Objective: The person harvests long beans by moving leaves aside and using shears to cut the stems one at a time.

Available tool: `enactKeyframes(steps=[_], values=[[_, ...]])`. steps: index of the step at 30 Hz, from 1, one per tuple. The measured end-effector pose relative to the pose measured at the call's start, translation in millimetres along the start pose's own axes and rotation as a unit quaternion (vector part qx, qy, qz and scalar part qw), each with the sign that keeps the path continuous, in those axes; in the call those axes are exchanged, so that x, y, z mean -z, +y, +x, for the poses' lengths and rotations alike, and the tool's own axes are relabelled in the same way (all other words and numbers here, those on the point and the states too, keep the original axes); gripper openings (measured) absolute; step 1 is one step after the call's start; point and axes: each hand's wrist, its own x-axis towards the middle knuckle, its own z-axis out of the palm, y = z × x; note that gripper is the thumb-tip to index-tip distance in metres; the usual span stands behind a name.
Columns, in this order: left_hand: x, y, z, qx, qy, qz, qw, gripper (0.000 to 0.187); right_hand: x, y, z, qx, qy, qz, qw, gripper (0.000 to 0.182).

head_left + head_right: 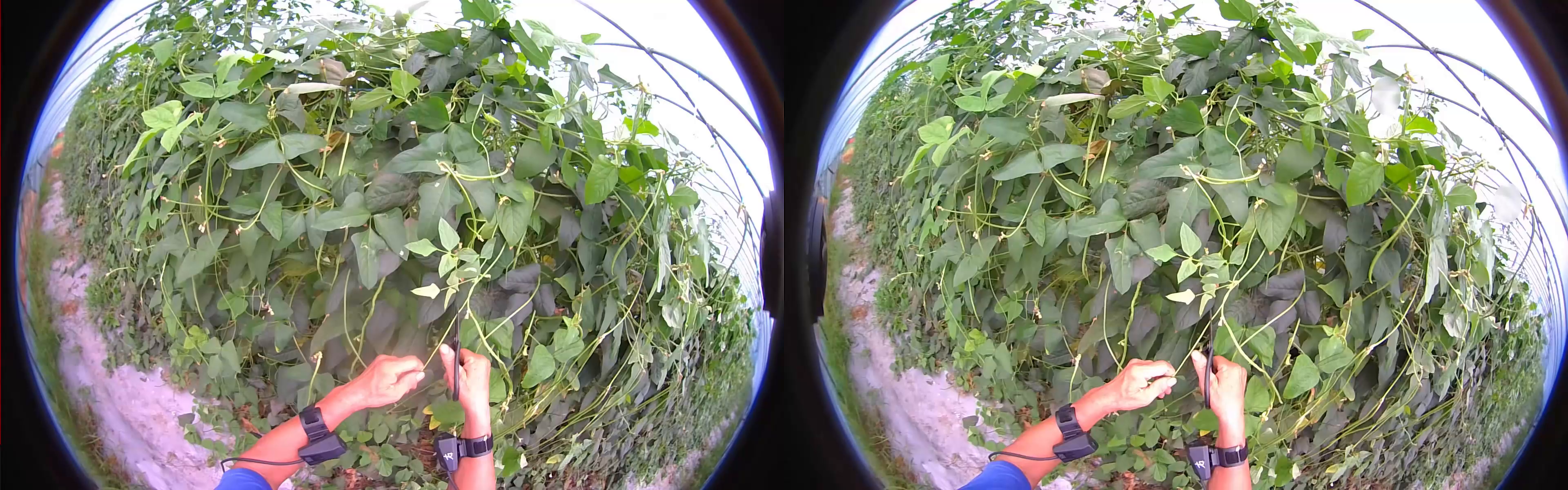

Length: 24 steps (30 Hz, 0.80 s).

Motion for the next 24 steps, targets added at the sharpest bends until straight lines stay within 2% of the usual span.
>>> enactKeyframes(steps=[2,5,7,9,10,13,14,15,17,18,19,20,21,23,24], values=[[-1.7,-4.0,-1.2,-0.006,-0.001,0.012,1.000,0.013,-3.9,11.9,-1.7,-0.029,0.019,0.067,0.997,0.056],[-6.8,-12.4,-11.1,-0.015,-0.011,0.049,0.999,0.012,-3.4,20.6,-11.8,-0.050,0.026,0.080,0.995,0.049],[-13.1,-21.7,-22.0,0.027,0.018,0.057,0.998,0.011,-2.4,33.1,-22.9,-0.046,0.033,0.034,0.998,0.044],[-18.9,-15.8,-38.8,0.036,0.035,0.072,0.996,0.012,-1.6,22.7,-34.6,0.048,0.103,-0.057,0.992,0.044],[-25.3,-22.7,-49.0,-0.001,0.054,0.096,0.994,0.012,-4.1,26.8,-40.5,0.104,0.129,-0.082,0.983,0.042],[-45.2,-41.1,-90.5,0.017,0.050,0.136,0.989,0.016,-10.8,45.5,-54.9,0.278,0.224,-0.174,0.918,0.039],[-51.2,-50.9,-105.8,0.019,0.038,0.173,0.984,0.015,-6.7,27.2,-70.2,0.227,0.177,-0.195,0.937,0.034],[-54.7,-55.4,-118.1,-0.027,0.044,0.224,0.973,0.014,-3.8,13.1,-85.0,0.174,0.131,-0.221,0.951,0.034],[-66.8,-58.0,-146.6,0.046,0.002,0.217,0.975,0.014,-18.2,19.5,-90.0,0.175,0.133,-0.204,0.954,0.040],[-63.6,-40.9,-155.7,0.103,-0.072,0.259,0.958,0.021,-25.6,19.2,-90.9,0.210,0.147,-0.196,0.947,0.041],[-61.3,-26.9,-165.2,0.162,-0.147,0.294,0.930,0.036,-32.7,21.0,-93.4,0.243,0.160,-0.187,0.938,0.042],[-61.5,-24.8,-175.2,0.174,-0.138,0.296,0.929,0.036,-42.1,30.1,-95.1,0.286,0.148,-0.209,0.923,0.043],[-63.6,-24.4,-187.7,0.206,-0.152,0.270,0.928,0.038,-49.7,25.6,-100.3,0.291,0.137,-0.199,0.926,0.043],[-62.6,-25.6,-216.2,0.250,-0.157,0.243,0.924,0.039,-67.2,11.0,-113.6,0.197,0.103,-0.132,0.966,0.042],[-59.9,-29.4,-233.0,0.293,-0.153,0.161,0.930,0.041,-74.1,0.3,-114.8,0.208,0.094,-0.092,0.969,0.038]])
